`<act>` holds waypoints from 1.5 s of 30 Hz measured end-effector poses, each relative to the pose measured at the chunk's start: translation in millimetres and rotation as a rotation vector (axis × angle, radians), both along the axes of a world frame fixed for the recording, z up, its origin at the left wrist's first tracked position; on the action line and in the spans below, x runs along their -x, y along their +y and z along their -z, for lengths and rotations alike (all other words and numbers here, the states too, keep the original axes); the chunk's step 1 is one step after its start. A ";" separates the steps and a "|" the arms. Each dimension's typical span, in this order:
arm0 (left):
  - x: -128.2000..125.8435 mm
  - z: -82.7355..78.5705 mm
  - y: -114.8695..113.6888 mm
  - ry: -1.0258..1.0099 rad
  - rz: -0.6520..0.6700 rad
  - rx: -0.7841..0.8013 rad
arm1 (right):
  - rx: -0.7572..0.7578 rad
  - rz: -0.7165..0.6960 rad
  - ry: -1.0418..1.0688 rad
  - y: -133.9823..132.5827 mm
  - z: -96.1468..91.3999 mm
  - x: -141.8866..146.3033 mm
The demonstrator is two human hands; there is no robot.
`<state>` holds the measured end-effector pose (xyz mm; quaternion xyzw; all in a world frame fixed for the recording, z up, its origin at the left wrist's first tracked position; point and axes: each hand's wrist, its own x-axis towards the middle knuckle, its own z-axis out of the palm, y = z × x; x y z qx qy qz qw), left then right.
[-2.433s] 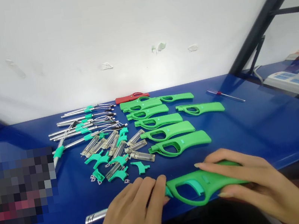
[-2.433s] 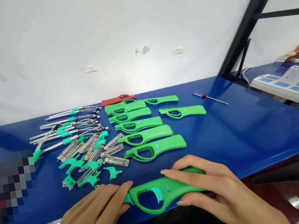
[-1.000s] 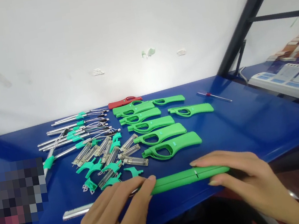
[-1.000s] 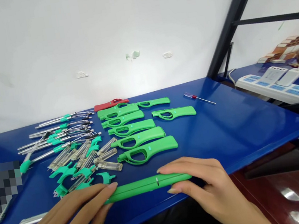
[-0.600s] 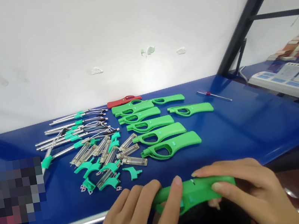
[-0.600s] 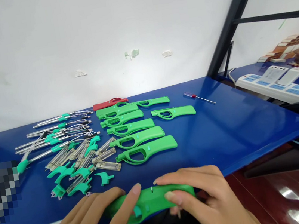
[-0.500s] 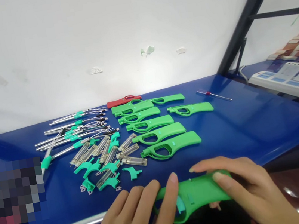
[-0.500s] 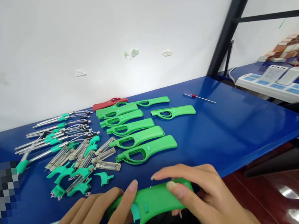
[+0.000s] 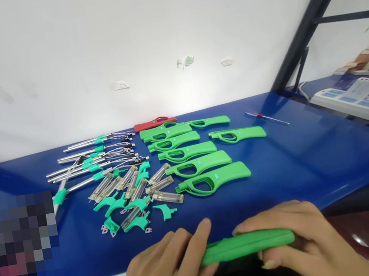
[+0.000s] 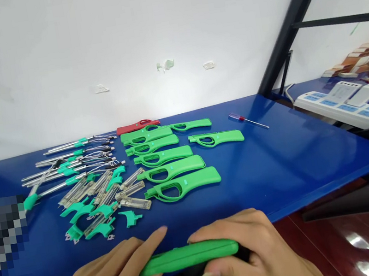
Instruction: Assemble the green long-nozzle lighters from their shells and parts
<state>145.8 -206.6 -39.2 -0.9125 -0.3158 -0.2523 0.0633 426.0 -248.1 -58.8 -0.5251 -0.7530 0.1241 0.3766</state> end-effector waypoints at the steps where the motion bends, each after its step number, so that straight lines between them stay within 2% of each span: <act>1: -2.1 1.0 -1.2 0.004 -0.004 -0.010 | 0.026 0.006 -0.006 0.1 -1.4 0.2; 6: -7.5 10.6 -7.7 0.028 -0.015 -0.007 | 0.157 0.031 0.030 4.9 -7.1 3.1; 10: -5.2 14.5 -8.1 0.060 -0.049 0.021 | 0.206 -0.003 0.087 10.8 -5.1 7.2; 13: -3.1 13.9 -5.9 0.068 -0.055 0.012 | 0.167 0.005 0.051 14.1 -4.3 11.1; 18: 0.0 12.2 -5.1 0.088 -0.081 0.041 | -0.013 0.086 0.017 17.8 -6.6 19.9; 23: 2.9 8.0 -3.3 0.083 -0.074 0.045 | -0.057 0.104 0.003 20.0 -6.0 23.9; 27: 19.3 -1.0 3.2 0.039 -0.102 0.075 | -0.041 0.100 0.009 19.9 -3.3 22.7; 29: 34.0 -4.8 7.1 0.067 -0.146 -0.006 | -0.020 0.092 0.012 19.6 -2.6 22.1; 34: 62.6 -5.8 15.5 0.132 -0.221 0.017 | 0.011 0.068 -0.001 19.7 -3.9 22.0; 39: 65.2 -4.5 20.5 0.235 -0.291 0.044 | 0.051 0.047 0.007 20.4 -3.0 21.4; 45: 54.7 -11.4 22.0 0.216 -0.310 -0.037 | 0.080 0.058 0.012 19.2 -2.3 21.4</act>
